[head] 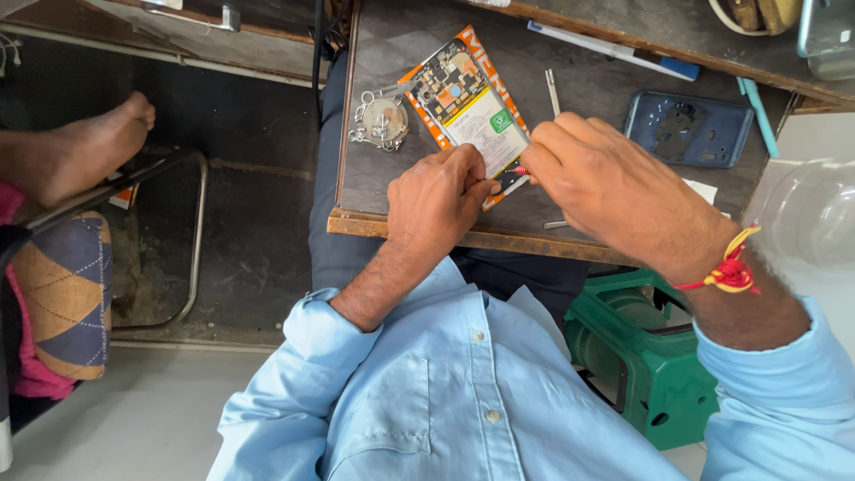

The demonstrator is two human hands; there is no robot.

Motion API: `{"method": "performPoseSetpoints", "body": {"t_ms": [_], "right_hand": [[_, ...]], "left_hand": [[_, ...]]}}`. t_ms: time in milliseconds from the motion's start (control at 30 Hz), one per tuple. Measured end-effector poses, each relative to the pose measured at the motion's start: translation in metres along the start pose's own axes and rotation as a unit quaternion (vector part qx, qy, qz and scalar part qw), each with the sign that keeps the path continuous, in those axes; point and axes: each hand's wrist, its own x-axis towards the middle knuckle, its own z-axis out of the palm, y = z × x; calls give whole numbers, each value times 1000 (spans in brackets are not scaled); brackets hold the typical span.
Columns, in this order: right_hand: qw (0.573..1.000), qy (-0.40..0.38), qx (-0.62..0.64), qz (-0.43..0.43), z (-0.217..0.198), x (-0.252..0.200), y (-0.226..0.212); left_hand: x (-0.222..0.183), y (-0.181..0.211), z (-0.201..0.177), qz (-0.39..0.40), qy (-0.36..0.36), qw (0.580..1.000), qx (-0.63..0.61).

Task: The person uses a red screwdriver to remove screws from the back of a disassembled smartphone. They then use a metal spudger to pry and separate components within the phone's chassis.

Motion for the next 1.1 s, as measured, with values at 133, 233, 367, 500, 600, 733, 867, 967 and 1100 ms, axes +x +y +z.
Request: {"method": "performPoseSetpoints", "body": {"t_ms": [133,233,367,500,600,733,867,967,1100], "right_hand": [[997,-44,-44,36,4,0,4],[999,-22,-22,22,3,2,9],[999,-5,-27,17,2,0,5],[999,10,41,12,3,1,9],[1000,-3,12,5,1,-3,6],[999,3,30,25,3,-3,10],[996,25,84,13,7,-6,13],[991,50,116,43,15,-16,15],[968,124,185,120,37,-44,17]], "left_hand": [[-2,-3,3,9,21,1000,-1],[2,0,1,15,24,1000,3],[0,0,0,8,15,1000,6],[1,0,1,2,11,1000,10],[1,1,1,0,8,1000,10],[1,0,2,2,13,1000,9],[2,0,2,9,21,1000,11],[1,-1,3,3,16,1000,6],[2,-1,3,3,13,1000,7]]}}
